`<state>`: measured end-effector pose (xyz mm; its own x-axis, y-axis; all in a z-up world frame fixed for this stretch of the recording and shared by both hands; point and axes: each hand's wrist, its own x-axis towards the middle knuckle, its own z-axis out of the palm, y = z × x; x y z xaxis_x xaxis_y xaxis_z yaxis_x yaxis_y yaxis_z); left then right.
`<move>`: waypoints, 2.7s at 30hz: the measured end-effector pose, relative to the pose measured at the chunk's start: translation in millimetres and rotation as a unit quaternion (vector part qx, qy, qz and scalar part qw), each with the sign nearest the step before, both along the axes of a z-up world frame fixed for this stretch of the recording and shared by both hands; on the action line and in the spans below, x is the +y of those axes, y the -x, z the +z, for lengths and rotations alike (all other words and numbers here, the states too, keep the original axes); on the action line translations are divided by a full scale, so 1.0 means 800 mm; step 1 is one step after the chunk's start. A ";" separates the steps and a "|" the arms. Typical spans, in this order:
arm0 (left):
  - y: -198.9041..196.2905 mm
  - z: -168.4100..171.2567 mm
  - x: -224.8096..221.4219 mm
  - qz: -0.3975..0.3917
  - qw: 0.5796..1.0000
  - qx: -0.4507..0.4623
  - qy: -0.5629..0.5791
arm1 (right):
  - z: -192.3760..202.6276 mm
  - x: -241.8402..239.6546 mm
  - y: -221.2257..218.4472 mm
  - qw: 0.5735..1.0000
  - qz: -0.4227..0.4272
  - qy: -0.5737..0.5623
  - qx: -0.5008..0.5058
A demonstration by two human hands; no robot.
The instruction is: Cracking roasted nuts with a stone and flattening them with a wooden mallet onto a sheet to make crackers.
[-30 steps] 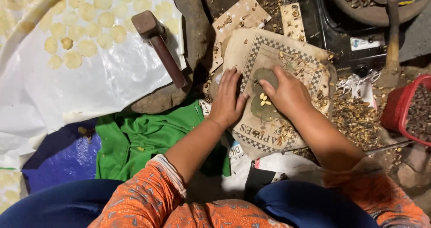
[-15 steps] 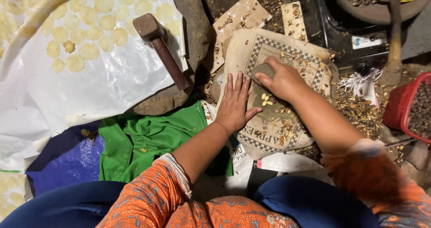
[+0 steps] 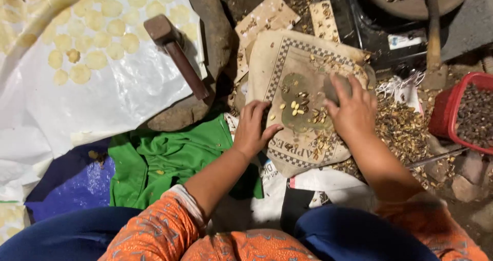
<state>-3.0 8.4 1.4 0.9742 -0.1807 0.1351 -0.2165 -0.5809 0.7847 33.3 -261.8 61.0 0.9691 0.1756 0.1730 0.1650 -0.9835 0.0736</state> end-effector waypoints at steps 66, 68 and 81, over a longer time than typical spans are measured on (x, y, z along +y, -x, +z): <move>-0.154 0.018 0.446 0.238 0.925 -0.260 -0.145 | -0.074 0.377 -0.110 0.922 0.053 -0.377 0.076; -0.171 -0.029 0.412 0.169 0.955 -0.226 -0.096 | -0.058 0.377 -0.104 0.928 0.038 -0.362 0.081; -0.189 0.014 0.357 0.124 0.977 -0.171 -0.032 | -0.037 0.427 -0.147 0.914 0.163 -0.353 -0.114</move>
